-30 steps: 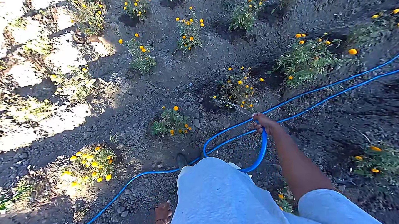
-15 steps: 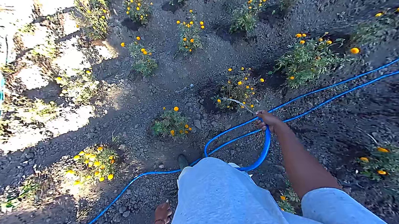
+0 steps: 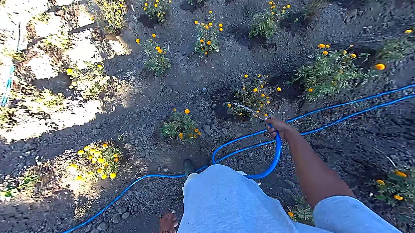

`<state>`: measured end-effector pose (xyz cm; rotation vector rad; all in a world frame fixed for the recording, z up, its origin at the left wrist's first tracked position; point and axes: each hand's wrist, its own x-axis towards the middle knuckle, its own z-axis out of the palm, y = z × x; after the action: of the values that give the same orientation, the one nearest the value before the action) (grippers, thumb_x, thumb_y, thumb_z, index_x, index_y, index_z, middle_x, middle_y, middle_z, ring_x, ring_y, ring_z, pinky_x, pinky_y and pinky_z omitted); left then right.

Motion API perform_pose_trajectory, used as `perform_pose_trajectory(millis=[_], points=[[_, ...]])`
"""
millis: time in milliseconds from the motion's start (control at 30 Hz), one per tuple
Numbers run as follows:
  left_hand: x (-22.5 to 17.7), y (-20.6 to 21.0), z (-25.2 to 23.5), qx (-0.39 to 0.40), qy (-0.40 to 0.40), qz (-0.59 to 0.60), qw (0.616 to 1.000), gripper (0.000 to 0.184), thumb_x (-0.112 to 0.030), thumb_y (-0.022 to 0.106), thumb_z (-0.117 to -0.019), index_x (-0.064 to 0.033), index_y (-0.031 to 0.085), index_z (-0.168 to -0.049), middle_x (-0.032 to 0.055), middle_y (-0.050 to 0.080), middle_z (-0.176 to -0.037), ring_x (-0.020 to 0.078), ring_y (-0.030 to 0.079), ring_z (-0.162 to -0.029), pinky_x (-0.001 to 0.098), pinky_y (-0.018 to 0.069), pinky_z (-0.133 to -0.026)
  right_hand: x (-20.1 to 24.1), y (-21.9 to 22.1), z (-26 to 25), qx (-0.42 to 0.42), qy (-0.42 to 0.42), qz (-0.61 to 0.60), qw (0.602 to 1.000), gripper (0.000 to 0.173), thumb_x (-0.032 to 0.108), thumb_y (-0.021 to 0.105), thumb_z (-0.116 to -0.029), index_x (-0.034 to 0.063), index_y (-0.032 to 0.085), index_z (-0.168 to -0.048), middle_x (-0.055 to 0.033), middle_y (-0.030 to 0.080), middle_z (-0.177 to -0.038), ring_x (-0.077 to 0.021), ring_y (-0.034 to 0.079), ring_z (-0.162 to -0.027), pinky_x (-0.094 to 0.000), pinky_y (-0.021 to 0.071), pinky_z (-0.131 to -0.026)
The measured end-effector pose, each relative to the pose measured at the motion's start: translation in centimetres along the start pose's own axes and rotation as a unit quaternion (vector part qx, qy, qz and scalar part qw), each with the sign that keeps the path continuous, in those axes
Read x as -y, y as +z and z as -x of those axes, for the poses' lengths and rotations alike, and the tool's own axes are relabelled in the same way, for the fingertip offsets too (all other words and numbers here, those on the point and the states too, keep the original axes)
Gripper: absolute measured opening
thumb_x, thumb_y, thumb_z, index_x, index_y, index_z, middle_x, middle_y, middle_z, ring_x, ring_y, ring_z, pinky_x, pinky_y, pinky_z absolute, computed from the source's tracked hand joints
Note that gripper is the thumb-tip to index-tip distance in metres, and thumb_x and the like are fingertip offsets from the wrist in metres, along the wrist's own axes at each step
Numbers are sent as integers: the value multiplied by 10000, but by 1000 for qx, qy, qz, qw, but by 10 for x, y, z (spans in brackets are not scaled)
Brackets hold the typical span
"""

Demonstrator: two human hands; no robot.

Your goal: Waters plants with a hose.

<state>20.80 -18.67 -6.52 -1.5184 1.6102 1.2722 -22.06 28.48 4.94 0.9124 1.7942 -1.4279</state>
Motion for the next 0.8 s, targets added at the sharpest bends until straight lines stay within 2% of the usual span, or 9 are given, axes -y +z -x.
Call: perform_pose_trajectory(millis=[300, 533, 700, 800], points=[[6, 7, 1, 3, -11, 19, 1000, 384, -262, 476, -1114, 48, 592, -1308, 265, 662, -1219, 357, 664, -1021, 526, 530, -831, -1, 8, 4, 20, 15, 48, 999, 189, 267, 379, -1132, 165, 405, -1290, 22, 367, -711, -47, 317, -435, -187, 296, -383], [-12, 0, 11, 6, -9, -1, 1000, 415, -279, 444, -1124, 70, 584, -1298, 274, 658, -1216, 350, 659, -1002, 510, 524, -833, -12, 3, 2, 27, 25, 38, 999, 206, 272, 380, -1131, 165, 396, -1306, 22, 364, -708, -46, 306, -439, -189, 288, -387], [-18, -5, 7, 8, -12, -6, 1000, 420, -277, 448, -1123, 69, 573, -1325, 275, 653, -1246, 366, 659, -1049, 530, 521, -866, -23, -8, 1, -22, 31, -23, 999, 160, 266, 377, -1134, 153, 394, -1246, 26, 340, -669, -47, 293, -417, -187, 282, -373], [-26, -5, 11, 7, -12, -12, 1000, 414, -274, 452, -1122, 80, 579, -1296, 272, 656, -1214, 343, 653, -1011, 508, 520, -845, -30, -20, 0, -70, 26, -78, 994, 139, 257, 366, -1132, 152, 391, -1220, 29, 339, -664, -38, 291, -407, -174, 275, -364]])
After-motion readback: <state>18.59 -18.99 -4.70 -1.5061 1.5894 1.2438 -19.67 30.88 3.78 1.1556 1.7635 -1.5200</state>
